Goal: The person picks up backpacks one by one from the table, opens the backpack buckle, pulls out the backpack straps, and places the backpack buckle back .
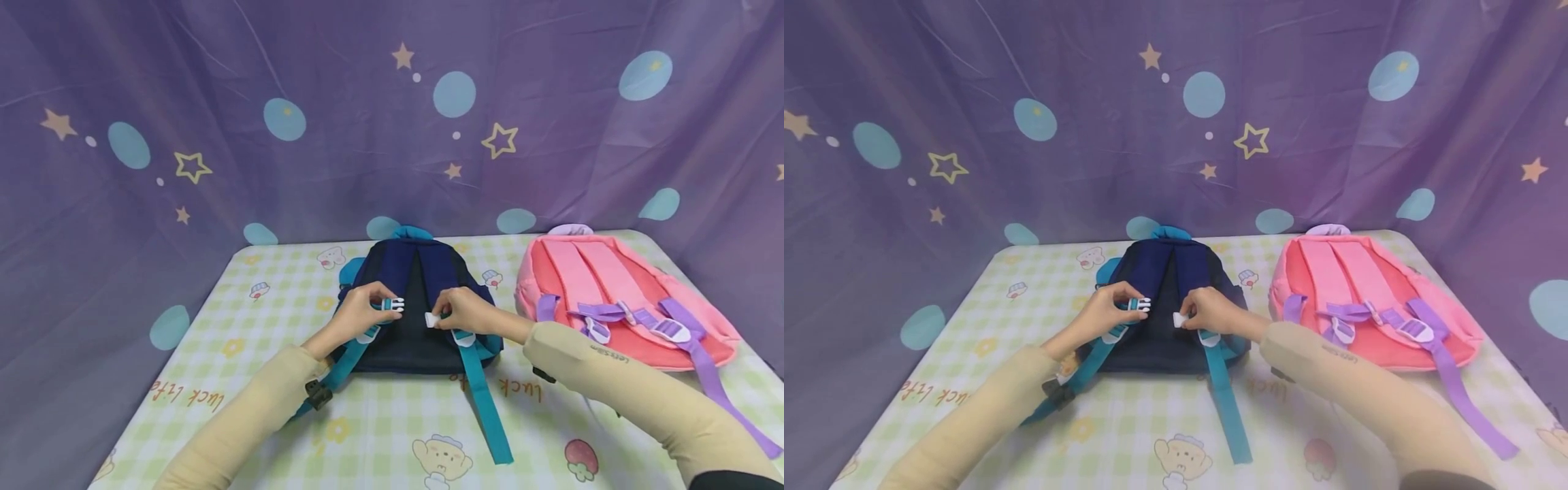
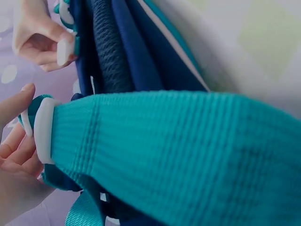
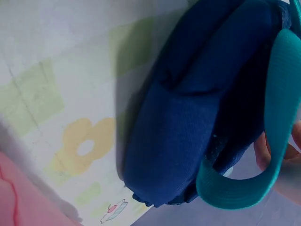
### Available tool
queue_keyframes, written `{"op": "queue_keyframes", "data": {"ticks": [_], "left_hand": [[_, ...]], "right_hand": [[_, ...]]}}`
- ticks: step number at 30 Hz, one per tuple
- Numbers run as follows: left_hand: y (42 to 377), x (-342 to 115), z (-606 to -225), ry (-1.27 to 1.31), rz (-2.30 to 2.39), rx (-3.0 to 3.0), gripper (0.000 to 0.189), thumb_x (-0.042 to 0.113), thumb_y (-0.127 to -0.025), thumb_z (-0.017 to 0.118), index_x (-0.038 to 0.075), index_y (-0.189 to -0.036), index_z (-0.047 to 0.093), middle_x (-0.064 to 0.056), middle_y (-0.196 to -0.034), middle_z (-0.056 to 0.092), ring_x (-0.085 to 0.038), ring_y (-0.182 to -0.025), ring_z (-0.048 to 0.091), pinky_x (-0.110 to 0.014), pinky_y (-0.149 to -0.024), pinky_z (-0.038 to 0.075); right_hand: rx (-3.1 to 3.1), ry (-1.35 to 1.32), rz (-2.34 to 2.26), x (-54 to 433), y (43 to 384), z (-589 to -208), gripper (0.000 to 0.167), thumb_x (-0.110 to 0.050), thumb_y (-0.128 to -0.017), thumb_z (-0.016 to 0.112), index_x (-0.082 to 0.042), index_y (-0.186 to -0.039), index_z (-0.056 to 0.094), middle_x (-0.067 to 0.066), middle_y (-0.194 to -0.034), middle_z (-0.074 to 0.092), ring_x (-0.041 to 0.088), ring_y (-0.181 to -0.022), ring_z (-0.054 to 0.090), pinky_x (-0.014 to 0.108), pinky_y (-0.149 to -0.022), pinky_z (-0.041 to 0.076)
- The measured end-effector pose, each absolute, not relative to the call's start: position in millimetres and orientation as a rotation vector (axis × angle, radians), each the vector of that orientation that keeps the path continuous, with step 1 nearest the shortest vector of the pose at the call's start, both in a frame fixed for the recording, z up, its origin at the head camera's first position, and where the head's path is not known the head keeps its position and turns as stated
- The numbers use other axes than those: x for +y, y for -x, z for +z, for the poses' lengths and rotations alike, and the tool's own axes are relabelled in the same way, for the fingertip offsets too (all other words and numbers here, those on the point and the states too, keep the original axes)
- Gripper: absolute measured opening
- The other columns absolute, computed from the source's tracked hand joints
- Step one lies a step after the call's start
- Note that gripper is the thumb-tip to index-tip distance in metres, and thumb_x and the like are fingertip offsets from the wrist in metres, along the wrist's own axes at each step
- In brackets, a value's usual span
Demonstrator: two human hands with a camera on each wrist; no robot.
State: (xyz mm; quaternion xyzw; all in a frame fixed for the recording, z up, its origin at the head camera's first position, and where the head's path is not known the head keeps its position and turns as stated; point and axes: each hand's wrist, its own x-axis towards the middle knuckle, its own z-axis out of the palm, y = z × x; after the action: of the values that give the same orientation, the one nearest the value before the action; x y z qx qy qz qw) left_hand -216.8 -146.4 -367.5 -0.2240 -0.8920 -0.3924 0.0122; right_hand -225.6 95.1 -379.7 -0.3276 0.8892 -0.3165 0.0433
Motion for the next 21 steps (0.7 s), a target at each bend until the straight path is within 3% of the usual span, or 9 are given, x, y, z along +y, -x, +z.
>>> {"op": "queue_keyframes", "data": {"ticks": [12,21], "left_hand": [[222,-150,-362,0.722,-1.42,-2.732,0.022,0.006,-0.082,0.079,0.002,-0.1,0.067,-0.011,-0.102,0.068,-0.028,-0.094,0.064,-0.039,-0.083,0.053],[225,-151,-358,0.707,-1.521,-2.721,0.022,0.002,-0.08,0.079,0.0,-0.098,0.067,-0.009,-0.094,0.069,-0.016,-0.081,0.06,-0.029,-0.072,0.048]], "right_hand": [[2.691,1.028,-0.971,97,226,-385,0.012,-0.002,-0.082,0.075,0.004,-0.093,0.074,0.009,-0.09,0.071,0.019,-0.081,0.065,0.024,-0.069,0.053],[2.623,1.011,-1.045,96,226,-385,0.022,-0.006,-0.085,0.072,0.005,-0.105,0.073,0.013,-0.101,0.072,0.023,-0.089,0.067,0.025,-0.073,0.054]]}}
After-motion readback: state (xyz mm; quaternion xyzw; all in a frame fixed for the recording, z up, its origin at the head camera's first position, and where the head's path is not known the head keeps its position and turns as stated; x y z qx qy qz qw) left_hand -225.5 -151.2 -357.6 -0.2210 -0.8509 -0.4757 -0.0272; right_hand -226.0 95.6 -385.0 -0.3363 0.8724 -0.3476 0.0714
